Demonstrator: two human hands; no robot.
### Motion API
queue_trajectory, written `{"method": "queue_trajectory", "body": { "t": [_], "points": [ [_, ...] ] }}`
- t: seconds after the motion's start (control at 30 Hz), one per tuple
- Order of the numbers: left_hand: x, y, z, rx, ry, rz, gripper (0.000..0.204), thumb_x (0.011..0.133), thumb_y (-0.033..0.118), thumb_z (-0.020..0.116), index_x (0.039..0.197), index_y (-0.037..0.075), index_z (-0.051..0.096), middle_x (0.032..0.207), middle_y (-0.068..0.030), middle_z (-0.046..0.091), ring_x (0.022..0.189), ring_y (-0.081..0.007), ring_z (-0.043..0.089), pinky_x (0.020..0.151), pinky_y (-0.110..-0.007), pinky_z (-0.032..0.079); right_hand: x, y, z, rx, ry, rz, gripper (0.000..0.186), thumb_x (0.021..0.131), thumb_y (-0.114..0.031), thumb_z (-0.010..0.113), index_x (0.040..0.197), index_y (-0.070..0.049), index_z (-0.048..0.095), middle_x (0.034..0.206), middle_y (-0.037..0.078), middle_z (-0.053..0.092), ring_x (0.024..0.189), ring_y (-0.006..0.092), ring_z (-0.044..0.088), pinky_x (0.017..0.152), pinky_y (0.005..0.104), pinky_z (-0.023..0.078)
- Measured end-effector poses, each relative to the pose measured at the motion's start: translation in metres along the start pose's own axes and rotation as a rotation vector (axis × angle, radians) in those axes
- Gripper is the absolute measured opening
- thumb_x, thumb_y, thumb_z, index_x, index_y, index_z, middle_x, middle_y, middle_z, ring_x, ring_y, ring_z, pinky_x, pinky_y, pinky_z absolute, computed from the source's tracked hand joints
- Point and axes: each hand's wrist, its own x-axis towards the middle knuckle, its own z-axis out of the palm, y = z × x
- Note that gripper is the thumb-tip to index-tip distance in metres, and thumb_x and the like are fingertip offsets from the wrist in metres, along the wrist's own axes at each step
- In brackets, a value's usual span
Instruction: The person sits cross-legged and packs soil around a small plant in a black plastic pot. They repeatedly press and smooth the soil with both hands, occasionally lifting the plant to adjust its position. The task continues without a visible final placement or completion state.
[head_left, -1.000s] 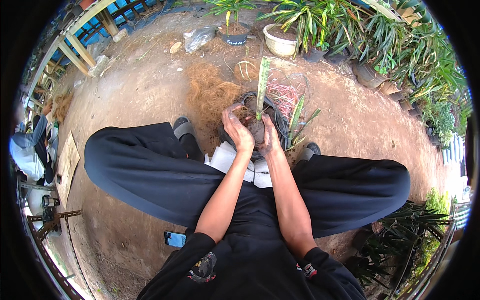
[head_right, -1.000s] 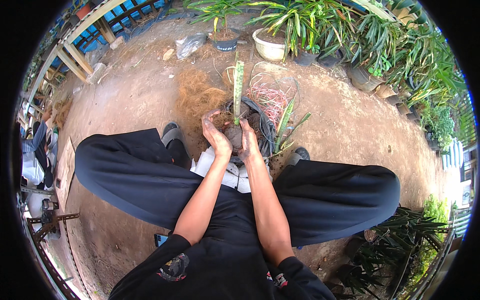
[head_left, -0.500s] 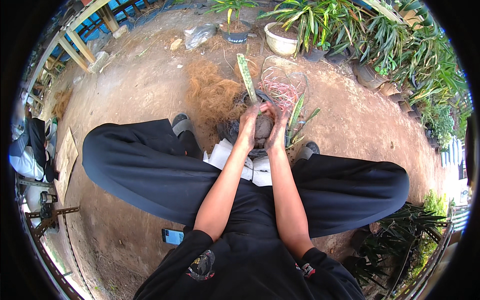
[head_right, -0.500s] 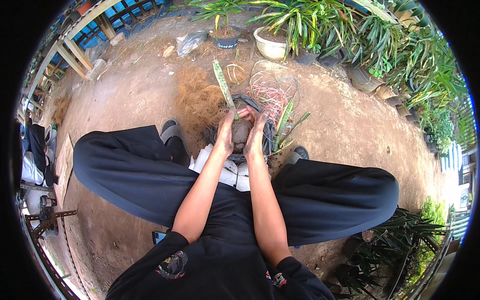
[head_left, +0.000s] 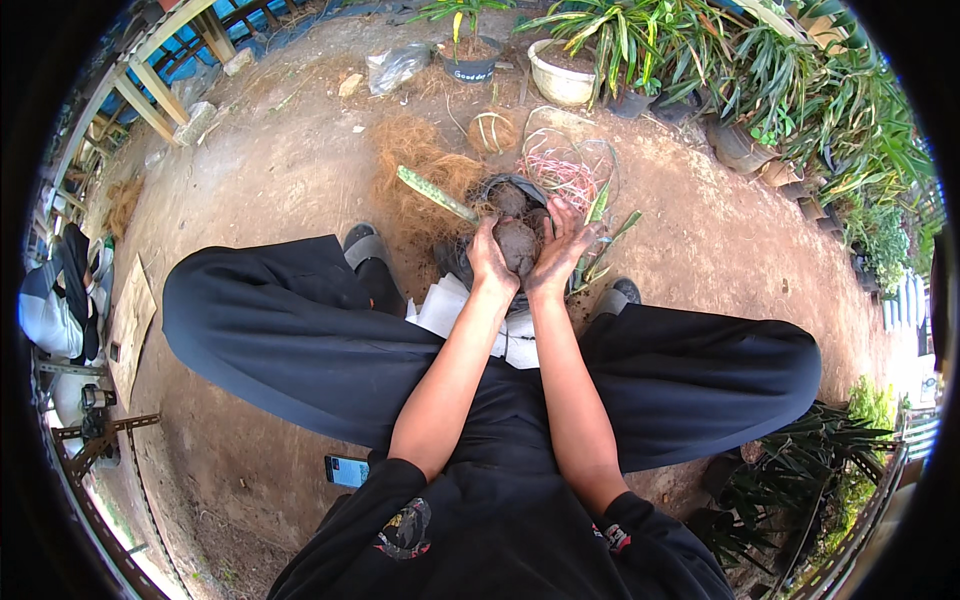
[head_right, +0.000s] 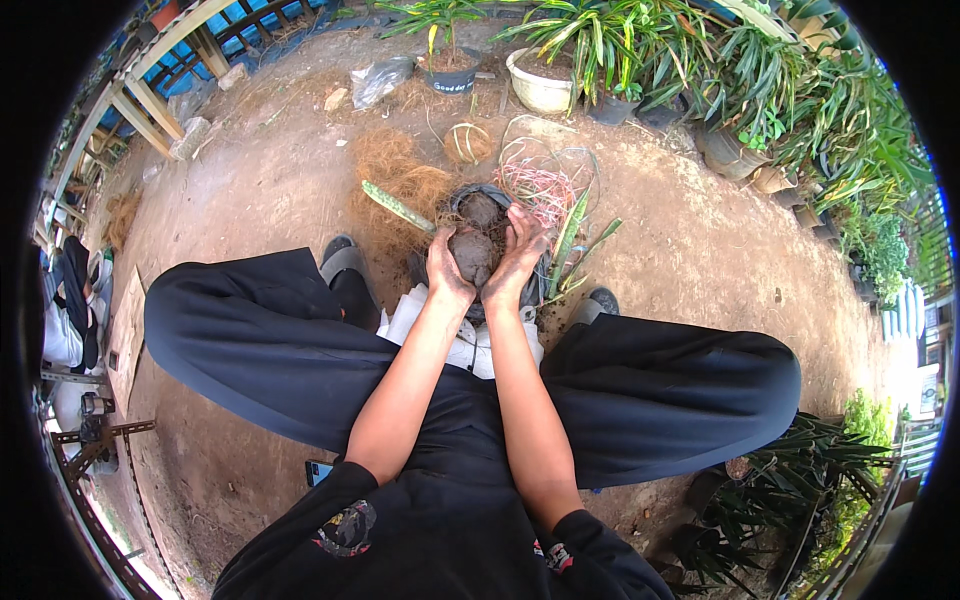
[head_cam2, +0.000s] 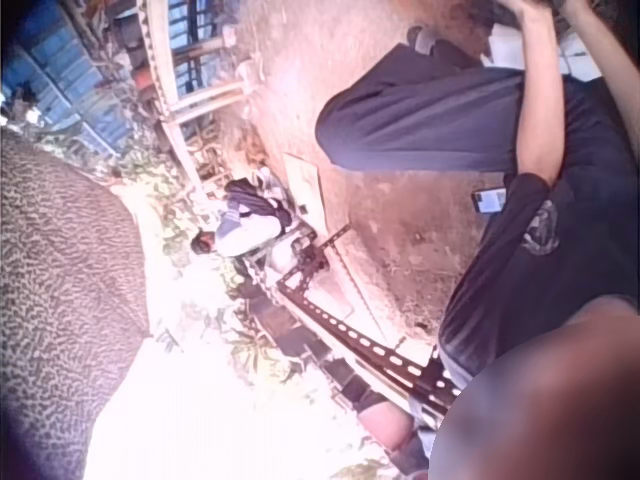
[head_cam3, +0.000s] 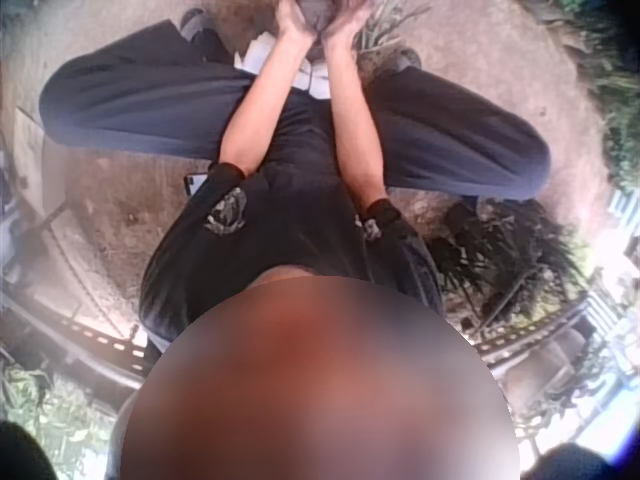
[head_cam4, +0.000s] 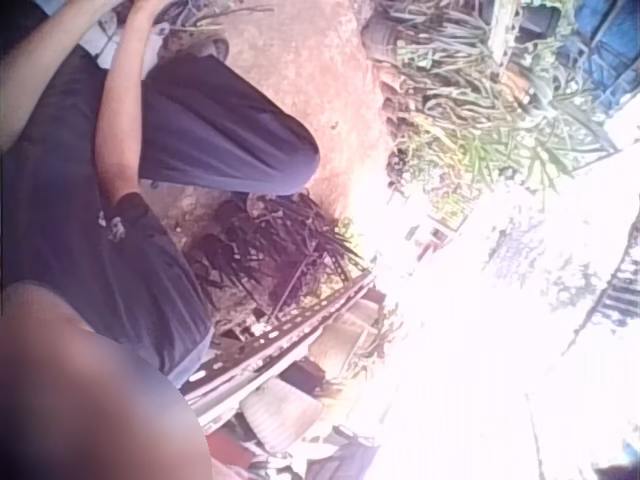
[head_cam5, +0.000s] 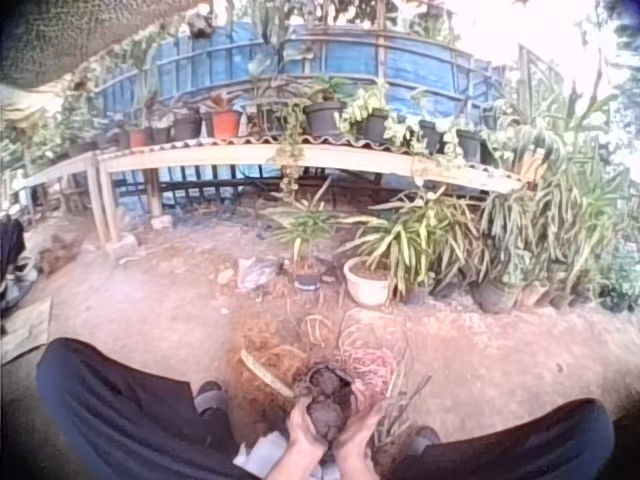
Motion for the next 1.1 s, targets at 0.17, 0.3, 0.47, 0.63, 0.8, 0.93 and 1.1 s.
{"method": "queue_trajectory", "body": {
  "t": [0.17, 0.3, 0.47, 0.63, 0.8, 0.93, 1.1],
  "points": [
    [-0.004, -0.007, -0.001, 0.118, -0.049, 0.089, 0.017, 0.085, 0.018, 0.058, 0.087, 0.001, 0.062, 0.086, -0.0084, 0.062, 0.074, -0.0182, 0.059, 0.066, -0.031, 0.049, -0.008, -0.011, 0.008, -0.587, 0.017, -0.518, 0.061, 0.101, -0.043, 0.021, 0.097, 0.005, 0.058, 0.098, 0.018, 0.063, 0.097, 0.0289, 0.058, 0.092, 0.0387, 0.041],
    [-0.013, -0.012, 0.002, 0.235, -0.109, 0.248, 0.011, 0.087, 0.011, 0.057, 0.087, 0.001, 0.061, 0.081, -0.0047, 0.059, 0.071, -0.0128, 0.054, 0.064, -0.027, 0.045, -0.01, -0.016, 0.007, -0.635, 0.086, -0.496, 0.057, 0.101, -0.033, 0.023, 0.085, 0.008, 0.06, 0.084, 0.017, 0.066, 0.078, 0.0283, 0.063, 0.079, 0.0381, 0.048],
    [-0.015, -0.011, 0.008, 0.203, -0.035, 0.263, 0.011, 0.088, 0.011, 0.057, 0.089, 0.001, 0.059, 0.078, -0.0014, 0.056, 0.069, -0.0115, 0.052, 0.064, -0.026, 0.044, 0.006, -0.002, 0.003, -0.31, -0.03, 0.008, 0.063, 0.1, -0.049, 0.024, 0.089, 0.002, 0.06, 0.086, 0.014, 0.066, 0.079, 0.0249, 0.062, 0.082, 0.0364, 0.047],
    [-0.013, -0.005, 0.005, 0.231, 0.0, 0.386, 0.012, 0.085, 0.012, 0.057, 0.087, 0.0, 0.061, 0.087, -0.0066, 0.061, 0.077, -0.0152, 0.059, 0.069, -0.031, 0.049, 0.005, 0.005, -0.002, 0.065, 0.045, 0.404, 0.077, 0.086, -0.073, 0.028, 0.1, -0.004, 0.059, 0.106, 0.014, 0.06, 0.098, 0.0225, 0.056, 0.092, 0.0343, 0.042],
    [-0.011, -0.008, 0.001, 0.571, -0.021, 0.644, 0.009, 0.082, 0.006, 0.06, 0.082, -0.002, 0.063, 0.075, -0.0025, 0.061, 0.065, -0.0085, 0.053, 0.06, -0.026, 0.045, -0.009, -0.002, 0.006, 0.001, -0.081, 0.496, 0.056, 0.094, -0.052, 0.039, 0.104, -0.001, 0.06, 0.101, 0.011, 0.062, 0.089, 0.0203, 0.058, 0.083, 0.0326, 0.047],
    [-0.012, -0.012, -0.001, 0.707, -0.055, 0.779, 0.012, 0.077, 0.005, 0.065, 0.083, -0.005, 0.064, 0.067, -0.0038, 0.062, 0.064, -0.0065, 0.052, 0.059, -0.028, 0.045, -0.01, -0.012, 0.006, 0.091, -0.179, 0.474, 0.038, 0.095, -0.03, 0.046, 0.107, 0.002, 0.062, 0.097, 0.009, 0.065, 0.082, 0.0168, 0.06, 0.076, 0.0286, 0.048],
    [-0.011, -0.007, -0.004, 0.853, -0.03, 0.891, 0.014, 0.079, 0.009, 0.062, 0.086, -0.003, 0.063, 0.074, -0.0109, 0.065, 0.069, -0.0222, 0.06, 0.067, -0.035, 0.047, -0.01, -0.009, 0.005, 0.006, -0.177, 0.475, 0.049, 0.095, -0.04, 0.045, 0.114, 0.002, 0.061, 0.099, 0.01, 0.064, 0.089, 0.0176, 0.059, 0.083, 0.0314, 0.047]
  ]
}}
